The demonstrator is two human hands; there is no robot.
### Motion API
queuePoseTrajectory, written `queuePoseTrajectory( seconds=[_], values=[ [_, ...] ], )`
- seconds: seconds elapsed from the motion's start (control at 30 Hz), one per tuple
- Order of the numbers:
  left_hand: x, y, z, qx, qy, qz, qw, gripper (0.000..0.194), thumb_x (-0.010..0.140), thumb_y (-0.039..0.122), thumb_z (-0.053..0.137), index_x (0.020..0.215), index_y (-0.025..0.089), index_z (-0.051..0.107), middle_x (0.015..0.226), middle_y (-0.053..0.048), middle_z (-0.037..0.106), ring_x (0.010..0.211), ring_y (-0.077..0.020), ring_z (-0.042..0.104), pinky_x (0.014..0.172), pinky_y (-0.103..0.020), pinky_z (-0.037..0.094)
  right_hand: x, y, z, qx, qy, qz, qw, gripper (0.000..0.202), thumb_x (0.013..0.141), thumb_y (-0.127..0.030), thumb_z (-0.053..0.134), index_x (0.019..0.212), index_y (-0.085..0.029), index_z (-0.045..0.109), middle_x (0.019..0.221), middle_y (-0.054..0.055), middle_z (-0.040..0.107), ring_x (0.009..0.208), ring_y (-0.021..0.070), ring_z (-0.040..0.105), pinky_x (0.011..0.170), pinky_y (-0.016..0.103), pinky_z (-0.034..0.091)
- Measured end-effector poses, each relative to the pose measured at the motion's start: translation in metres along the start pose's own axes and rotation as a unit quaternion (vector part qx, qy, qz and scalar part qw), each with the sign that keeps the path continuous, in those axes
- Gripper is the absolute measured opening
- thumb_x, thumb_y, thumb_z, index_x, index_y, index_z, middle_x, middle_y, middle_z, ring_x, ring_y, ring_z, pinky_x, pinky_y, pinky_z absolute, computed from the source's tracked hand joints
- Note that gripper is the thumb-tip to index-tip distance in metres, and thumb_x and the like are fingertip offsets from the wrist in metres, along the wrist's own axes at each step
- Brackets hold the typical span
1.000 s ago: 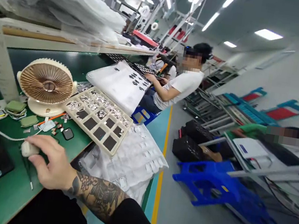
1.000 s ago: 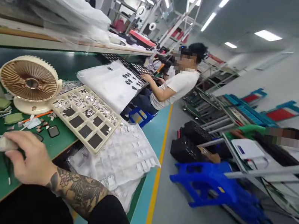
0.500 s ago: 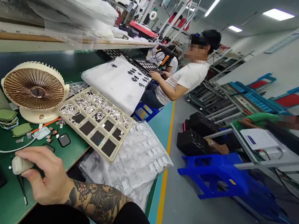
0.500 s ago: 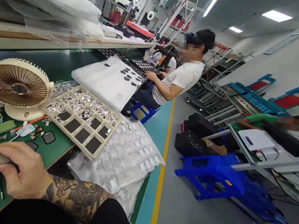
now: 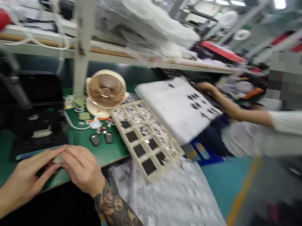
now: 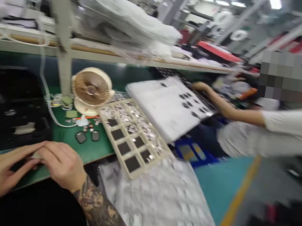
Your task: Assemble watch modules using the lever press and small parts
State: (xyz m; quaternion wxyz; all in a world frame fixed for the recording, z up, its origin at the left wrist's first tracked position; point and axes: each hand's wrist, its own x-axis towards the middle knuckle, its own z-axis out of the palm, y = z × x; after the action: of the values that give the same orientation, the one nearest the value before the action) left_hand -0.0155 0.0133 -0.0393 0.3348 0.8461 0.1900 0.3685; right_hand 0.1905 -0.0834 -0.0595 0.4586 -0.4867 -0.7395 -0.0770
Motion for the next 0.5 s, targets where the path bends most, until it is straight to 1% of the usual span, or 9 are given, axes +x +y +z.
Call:
queuePoseTrajectory(
  seconds=[0.03,0.1,0.17,0.2,0.27,0.37,0.43,0.47,0.5],
  values=[
    [0.000,0.001,0.003,-0.011,-0.005,-0.020,1.000,0.051,0.105,0.022,0.078,0.153,0.041,0.075,0.137,-0.002,0.086,0.107,-0.0239,0.088,0.099,-0.030,0.070,0.000,-0.001,-0.001,0.005,-0.004,0.008,1.000,0.034,0.114,-0.026,0.066,0.147,-0.017,0.068,0.133,0.014,0.083,0.126,0.0252,0.081,0.109,0.039,0.071],
    [0.004,0.001,0.004,-0.043,-0.014,-0.078,0.996,0.040,0.107,0.024,0.075,0.146,0.034,0.080,0.130,-0.005,0.088,0.106,-0.0239,0.087,0.097,-0.031,0.070,-0.001,0.001,-0.005,0.008,-0.023,0.029,0.999,0.040,0.112,-0.025,0.069,0.151,-0.020,0.067,0.136,0.016,0.081,0.126,0.0279,0.081,0.108,0.044,0.072],
    [0.009,-0.001,0.002,-0.076,-0.023,-0.135,0.988,0.033,0.107,0.026,0.072,0.140,0.027,0.080,0.114,-0.006,0.089,0.093,-0.0223,0.085,0.087,-0.031,0.069,0.002,0.006,-0.012,0.009,-0.021,0.058,0.998,0.045,0.109,-0.028,0.072,0.154,-0.022,0.066,0.141,0.018,0.077,0.131,0.0309,0.078,0.109,0.049,0.071],
    [0.011,-0.001,0.001,-0.086,-0.032,-0.157,0.983,0.030,0.106,0.026,0.072,0.135,0.024,0.079,0.104,-0.005,0.087,0.085,-0.0209,0.082,0.081,-0.029,0.067,0.006,0.008,-0.017,0.010,-0.002,0.076,0.997,0.046,0.108,-0.031,0.073,0.153,-0.022,0.067,0.143,0.018,0.076,0.132,0.0320,0.077,0.109,0.051,0.071],
    [0.015,-0.001,-0.002,-0.092,-0.057,-0.181,0.977,0.021,0.102,0.026,0.073,0.122,0.022,0.077,0.085,0.000,0.078,0.071,-0.0176,0.073,0.068,-0.026,0.059,0.026,0.008,-0.030,0.020,0.064,0.110,0.992,0.042,0.108,-0.031,0.071,0.150,-0.024,0.070,0.139,0.017,0.075,0.130,0.0328,0.076,0.109,0.055,0.069],
    [0.015,0.000,-0.003,-0.097,-0.083,-0.176,0.976,0.014,0.095,0.024,0.075,0.108,0.022,0.071,0.074,0.005,0.067,0.063,-0.0149,0.061,0.060,-0.025,0.045,0.085,0.004,-0.049,0.060,0.176,0.093,0.978,0.033,0.112,-0.032,0.064,0.143,-0.024,0.074,0.126,0.013,0.077,0.121,0.0301,0.077,0.106,0.056,0.068],
    [0.014,-0.002,-0.002,-0.111,-0.089,-0.162,0.977,0.019,0.091,0.022,0.076,0.109,0.022,0.071,0.074,0.006,0.065,0.064,-0.0148,0.059,0.061,-0.026,0.042,0.140,0.004,-0.053,0.070,0.210,0.037,0.975,0.032,0.116,-0.041,0.063,0.138,-0.023,0.076,0.125,0.012,0.078,0.120,0.0276,0.079,0.104,0.051,0.068],
    [0.013,-0.003,-0.001,-0.116,-0.091,-0.154,0.977,0.023,0.090,0.021,0.076,0.113,0.022,0.072,0.076,0.005,0.066,0.065,-0.0151,0.060,0.063,-0.026,0.042,0.169,0.006,-0.052,0.061,0.221,0.017,0.973,0.036,0.118,-0.047,0.058,0.136,-0.020,0.076,0.124,0.013,0.078,0.117,0.0257,0.080,0.104,0.048,0.068],
    [0.013,-0.004,-0.001,-0.120,-0.092,-0.144,0.978,0.028,0.089,0.019,0.074,0.117,0.022,0.073,0.078,0.004,0.068,0.066,-0.0156,0.060,0.064,-0.027,0.043,0.197,0.009,-0.051,0.050,0.189,0.018,0.981,0.043,0.120,-0.051,0.053,0.137,-0.018,0.074,0.118,0.013,0.080,0.111,0.0228,0.082,0.103,0.045,0.068]
  ],
)
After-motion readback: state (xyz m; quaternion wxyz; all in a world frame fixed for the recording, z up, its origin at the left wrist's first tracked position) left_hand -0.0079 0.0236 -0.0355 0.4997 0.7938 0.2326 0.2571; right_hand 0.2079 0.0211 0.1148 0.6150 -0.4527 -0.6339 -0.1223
